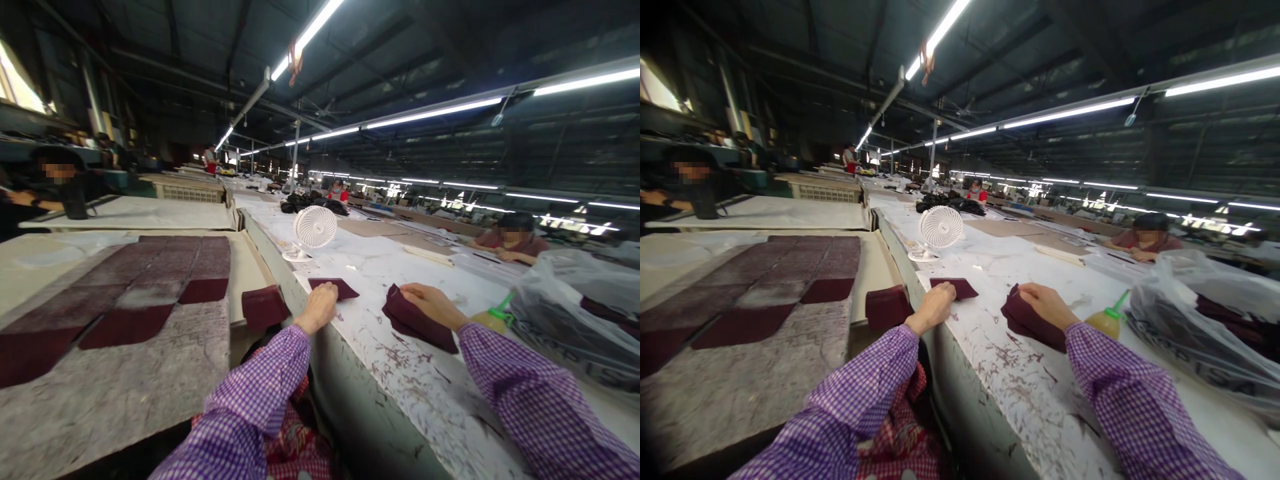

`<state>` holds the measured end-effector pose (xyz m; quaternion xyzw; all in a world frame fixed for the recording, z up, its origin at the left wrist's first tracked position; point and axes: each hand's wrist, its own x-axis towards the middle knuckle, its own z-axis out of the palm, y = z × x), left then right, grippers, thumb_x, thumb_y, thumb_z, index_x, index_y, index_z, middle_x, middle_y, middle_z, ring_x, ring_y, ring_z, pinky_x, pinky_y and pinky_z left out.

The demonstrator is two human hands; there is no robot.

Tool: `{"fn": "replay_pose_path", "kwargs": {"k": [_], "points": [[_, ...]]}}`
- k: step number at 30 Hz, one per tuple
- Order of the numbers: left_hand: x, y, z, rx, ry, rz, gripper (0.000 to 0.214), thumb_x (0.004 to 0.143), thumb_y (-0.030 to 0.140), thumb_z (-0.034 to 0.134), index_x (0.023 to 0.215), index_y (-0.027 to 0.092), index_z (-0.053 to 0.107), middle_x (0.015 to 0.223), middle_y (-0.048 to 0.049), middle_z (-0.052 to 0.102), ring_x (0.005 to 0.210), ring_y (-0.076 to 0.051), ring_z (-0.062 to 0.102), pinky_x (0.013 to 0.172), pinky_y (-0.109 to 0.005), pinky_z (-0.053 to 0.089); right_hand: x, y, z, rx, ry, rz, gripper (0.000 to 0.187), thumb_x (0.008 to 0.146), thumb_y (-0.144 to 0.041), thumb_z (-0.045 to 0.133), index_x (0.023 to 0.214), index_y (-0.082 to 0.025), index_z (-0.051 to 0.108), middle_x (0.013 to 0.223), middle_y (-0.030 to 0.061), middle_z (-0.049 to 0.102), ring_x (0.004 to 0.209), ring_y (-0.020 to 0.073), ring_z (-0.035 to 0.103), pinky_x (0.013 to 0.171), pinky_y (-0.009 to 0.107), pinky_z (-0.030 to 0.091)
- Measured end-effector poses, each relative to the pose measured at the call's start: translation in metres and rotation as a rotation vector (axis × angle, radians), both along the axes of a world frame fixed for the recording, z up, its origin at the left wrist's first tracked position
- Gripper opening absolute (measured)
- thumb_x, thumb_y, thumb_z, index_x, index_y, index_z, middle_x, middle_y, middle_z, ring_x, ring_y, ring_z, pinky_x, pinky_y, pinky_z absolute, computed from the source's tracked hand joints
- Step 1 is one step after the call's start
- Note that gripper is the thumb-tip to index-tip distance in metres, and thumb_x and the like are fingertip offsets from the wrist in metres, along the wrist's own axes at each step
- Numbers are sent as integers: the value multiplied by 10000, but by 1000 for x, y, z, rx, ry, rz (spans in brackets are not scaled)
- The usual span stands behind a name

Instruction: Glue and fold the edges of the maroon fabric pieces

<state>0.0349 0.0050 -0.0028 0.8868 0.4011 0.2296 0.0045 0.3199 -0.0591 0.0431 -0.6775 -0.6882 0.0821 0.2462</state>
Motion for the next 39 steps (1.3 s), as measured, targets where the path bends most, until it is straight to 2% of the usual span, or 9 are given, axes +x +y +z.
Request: {"fn": "replay_pose_path", "kwargs": {"k": [5, 10, 12, 17, 24, 27, 31, 35, 39], "points": [[-3, -56, -1, -113, -180, -113, 175, 866, 96, 381, 892, 146, 547, 887, -60, 607, 841, -174, 576, 747, -269, 433, -51, -13, -2, -446, 583, 87, 619, 839, -623, 406, 1248, -159, 426, 965, 138, 640, 678, 177, 641, 562, 297, 509], [-9, -107, 5, -236, -314, -329, 187, 894, 173, 395, 834, 154, 571, 824, -44, 606, 743, -155, 562, 691, -264, 428, -73, -28, -5, -456, 517, 194, 746, 704, -503, 679, 1315, -191, 387, 879, 50, 591, 656, 134, 566, 502, 234, 450], [-11, -106, 8, -239, -394, -345, 213, 907, 248, 414, 812, 162, 585, 804, -35, 610, 764, -157, 560, 713, -269, 434, -76, -33, -5, -437, 492, 259, 792, 666, -421, 727, 1328, -174, 369, 789, 3, 559, 627, 114, 518, 509, 225, 417], [1, -67, 13, -108, -340, -35, 277, 883, 346, 477, 1025, 151, 614, 1019, -98, 608, 994, -241, 508, 883, -365, 407, -74, -43, -8, -451, 530, 338, 821, 705, -366, 695, 1387, -176, 279, 693, -50, 467, 593, 94, 453, 513, 218, 352], [37, -45, 10, -325, -171, -97, 232, 838, 284, 544, 1014, 218, 679, 984, -40, 667, 964, -208, 577, 881, -301, 421, -59, -42, -8, -482, 352, 343, 834, 745, -315, 629, 1430, -149, 185, 662, -57, 487, 544, 94, 466, 489, 213, 363], [41, -48, 4, -219, -140, -122, 218, 837, 200, 524, 969, 242, 692, 969, -34, 644, 967, -203, 566, 860, -295, 429, -49, -37, -3, -326, 88, 288, 626, 814, -327, 533, 1375, -146, 322, 662, -24, 569, 539, 120, 525, 524, 240, 418], [39, -50, -2, -117, -103, -155, 232, 856, 187, 497, 955, 260, 694, 908, -38, 605, 929, -196, 548, 820, -289, 438, -44, -28, -1, -26, -240, 290, 288, 874, -305, 432, 1027, -170, 634, 842, 60, 631, 709, 162, 594, 659, 277, 454], [39, -48, -5, -82, -86, -170, 239, 868, 195, 486, 964, 274, 690, 892, -36, 585, 908, -191, 532, 816, -290, 433, -46, -22, -6, 103, -457, 414, 263, 882, -244, 423, 980, -200, 663, 913, 64, 621, 845, 171, 584, 758, 274, 435], [40, -47, -8, -83, -91, -174, 251, 870, 190, 478, 969, 280, 690, 898, -33, 584, 915, -191, 522, 822, -292, 430, -49, -22, -10, 105, -526, 403, 230, 870, -234, 436, 960, -208, 647, 900, 44, 619, 798, 153, 579, 717, 252, 418]]}}
